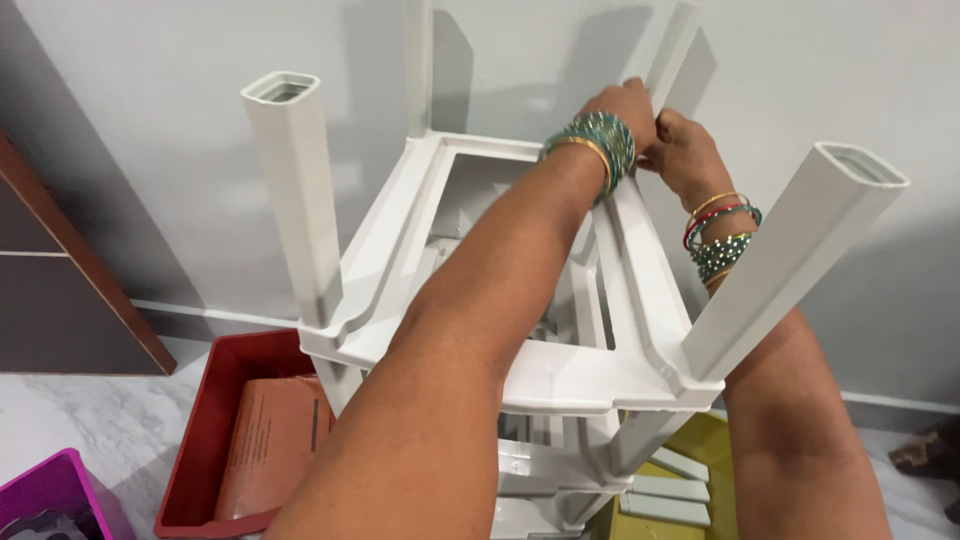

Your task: The person assembles a white plastic storage rack by inserting square legs into the frame and stacking drawer units. They handle drawer frames, legs, and a yellow bin, arranging components on the floor.

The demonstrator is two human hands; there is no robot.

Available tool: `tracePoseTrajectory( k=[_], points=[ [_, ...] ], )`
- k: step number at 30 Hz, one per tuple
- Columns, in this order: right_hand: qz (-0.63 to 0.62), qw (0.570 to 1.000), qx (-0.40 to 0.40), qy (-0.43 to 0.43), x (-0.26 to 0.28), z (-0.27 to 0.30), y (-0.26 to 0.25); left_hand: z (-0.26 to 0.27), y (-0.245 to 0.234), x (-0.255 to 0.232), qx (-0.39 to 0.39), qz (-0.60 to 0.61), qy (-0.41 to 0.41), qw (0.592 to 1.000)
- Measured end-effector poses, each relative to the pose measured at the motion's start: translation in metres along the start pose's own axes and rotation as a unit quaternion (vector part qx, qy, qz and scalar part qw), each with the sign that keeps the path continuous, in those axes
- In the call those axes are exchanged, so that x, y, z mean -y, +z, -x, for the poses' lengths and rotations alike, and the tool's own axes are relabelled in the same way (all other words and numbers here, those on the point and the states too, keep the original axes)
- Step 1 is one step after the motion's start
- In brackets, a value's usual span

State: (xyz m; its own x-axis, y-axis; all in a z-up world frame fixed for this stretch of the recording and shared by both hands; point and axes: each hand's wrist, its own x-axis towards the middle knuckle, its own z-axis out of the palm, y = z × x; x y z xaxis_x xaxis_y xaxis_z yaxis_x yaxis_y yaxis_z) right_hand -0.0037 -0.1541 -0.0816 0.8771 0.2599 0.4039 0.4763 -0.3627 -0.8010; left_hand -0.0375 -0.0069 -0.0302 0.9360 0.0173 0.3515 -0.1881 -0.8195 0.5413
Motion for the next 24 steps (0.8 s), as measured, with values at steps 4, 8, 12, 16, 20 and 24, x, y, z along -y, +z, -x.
tracePoseTrajectory(
  k=[4,8,12,16,20,24],
  points=[
    [0.011,1.000,-0.009,0.020,-0.001,-0.003,-0.002,0.007,0.007,0.001,-0.015,0.008,0.015,1.000],
    [0.007,0.999,-0.015,0.037,0.009,0.001,0.003,0.002,0.016,0.004,-0.027,0.019,0.008,0.999],
    [0.008,1.000,-0.005,0.013,0.015,0.009,0.006,-0.003,0.020,0.009,-0.059,0.055,0.008,0.997],
    [-0.038,0.999,0.007,-0.018,0.007,0.014,0.009,-0.011,0.025,0.013,-0.083,0.087,0.022,0.993],
    [0.108,0.987,-0.028,-0.114,-0.008,0.008,0.006,-0.026,0.035,0.023,-0.096,0.069,0.043,0.992],
    [0.032,0.999,-0.013,-0.017,-0.018,0.006,0.005,-0.035,0.046,0.033,-0.080,0.023,0.067,0.994]
  ],
)
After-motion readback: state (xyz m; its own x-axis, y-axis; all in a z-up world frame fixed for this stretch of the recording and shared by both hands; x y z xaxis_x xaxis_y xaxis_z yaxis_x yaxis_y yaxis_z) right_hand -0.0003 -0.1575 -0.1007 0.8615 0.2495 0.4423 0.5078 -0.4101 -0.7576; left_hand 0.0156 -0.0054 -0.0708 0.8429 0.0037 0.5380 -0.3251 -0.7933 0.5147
